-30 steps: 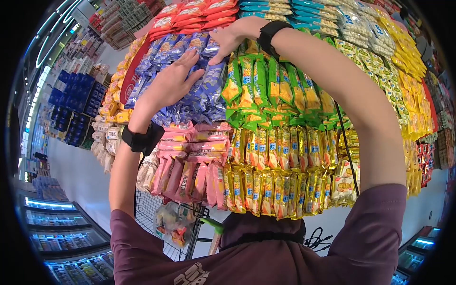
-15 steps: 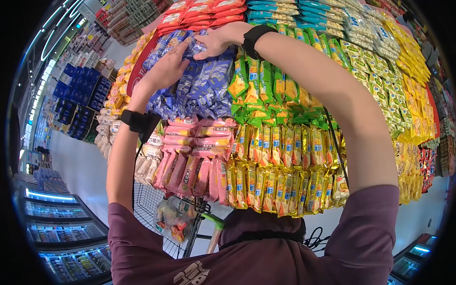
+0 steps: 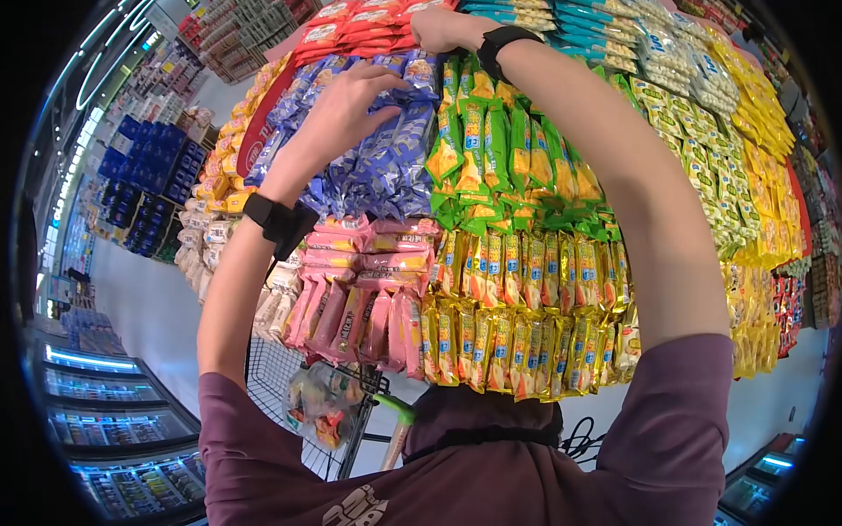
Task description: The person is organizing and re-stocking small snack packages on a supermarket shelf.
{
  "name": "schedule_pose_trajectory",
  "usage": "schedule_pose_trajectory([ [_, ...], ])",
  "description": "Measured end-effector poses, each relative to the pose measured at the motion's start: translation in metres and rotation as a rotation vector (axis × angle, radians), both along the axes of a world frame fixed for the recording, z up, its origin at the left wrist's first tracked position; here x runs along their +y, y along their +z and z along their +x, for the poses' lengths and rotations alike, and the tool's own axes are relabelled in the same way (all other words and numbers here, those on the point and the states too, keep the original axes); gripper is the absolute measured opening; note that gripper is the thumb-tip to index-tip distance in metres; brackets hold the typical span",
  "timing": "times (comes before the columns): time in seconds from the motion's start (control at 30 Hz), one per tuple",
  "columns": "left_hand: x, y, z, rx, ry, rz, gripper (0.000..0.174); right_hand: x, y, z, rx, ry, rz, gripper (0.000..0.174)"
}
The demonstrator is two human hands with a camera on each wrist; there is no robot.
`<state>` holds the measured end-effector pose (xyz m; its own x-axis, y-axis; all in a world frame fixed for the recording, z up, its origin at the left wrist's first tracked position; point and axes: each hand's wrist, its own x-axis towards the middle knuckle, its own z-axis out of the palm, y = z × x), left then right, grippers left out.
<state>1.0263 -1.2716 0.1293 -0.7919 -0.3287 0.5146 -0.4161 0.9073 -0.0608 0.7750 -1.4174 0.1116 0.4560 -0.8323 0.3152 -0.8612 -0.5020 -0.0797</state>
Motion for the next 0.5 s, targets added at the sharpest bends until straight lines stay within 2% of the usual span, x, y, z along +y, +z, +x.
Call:
schedule_pose_trajectory([
  [0.03,-0.006,-0.004,-0.007,-0.008,-0.035,-0.015,0.033,0.0,-0.004,0.0,-0.01,-0.007,-0.024,0.025],
  [0.13,-0.012,-0.009,-0.022,-0.07,0.002,-0.021,0.03,0.027,0.012,0.009,0.116,-0.014,-0.077,0.022],
  [0.17,-0.015,-0.011,-0.026,-0.053,0.026,-0.058,0.027,0.021,0.006,0.007,0.12,0.039,-0.155,0.016],
  [0.27,-0.022,-0.008,-0.032,-0.055,0.031,-0.042,0.022,0.015,-0.003,0.007,0.095,0.131,-0.082,0.009],
  [0.3,-0.023,-0.007,-0.034,-0.056,0.022,-0.012,0.017,0.013,-0.007,0.007,0.109,0.155,-0.097,0.012],
  [0.4,-0.028,-0.011,-0.039,-0.07,0.031,0.05,0.015,0.021,0.0,0.014,0.257,0.053,-0.036,0.012],
  [0.5,-0.024,-0.009,-0.036,-0.074,0.012,0.03,0.016,0.01,-0.013,0.011,0.232,0.071,-0.083,0.011],
])
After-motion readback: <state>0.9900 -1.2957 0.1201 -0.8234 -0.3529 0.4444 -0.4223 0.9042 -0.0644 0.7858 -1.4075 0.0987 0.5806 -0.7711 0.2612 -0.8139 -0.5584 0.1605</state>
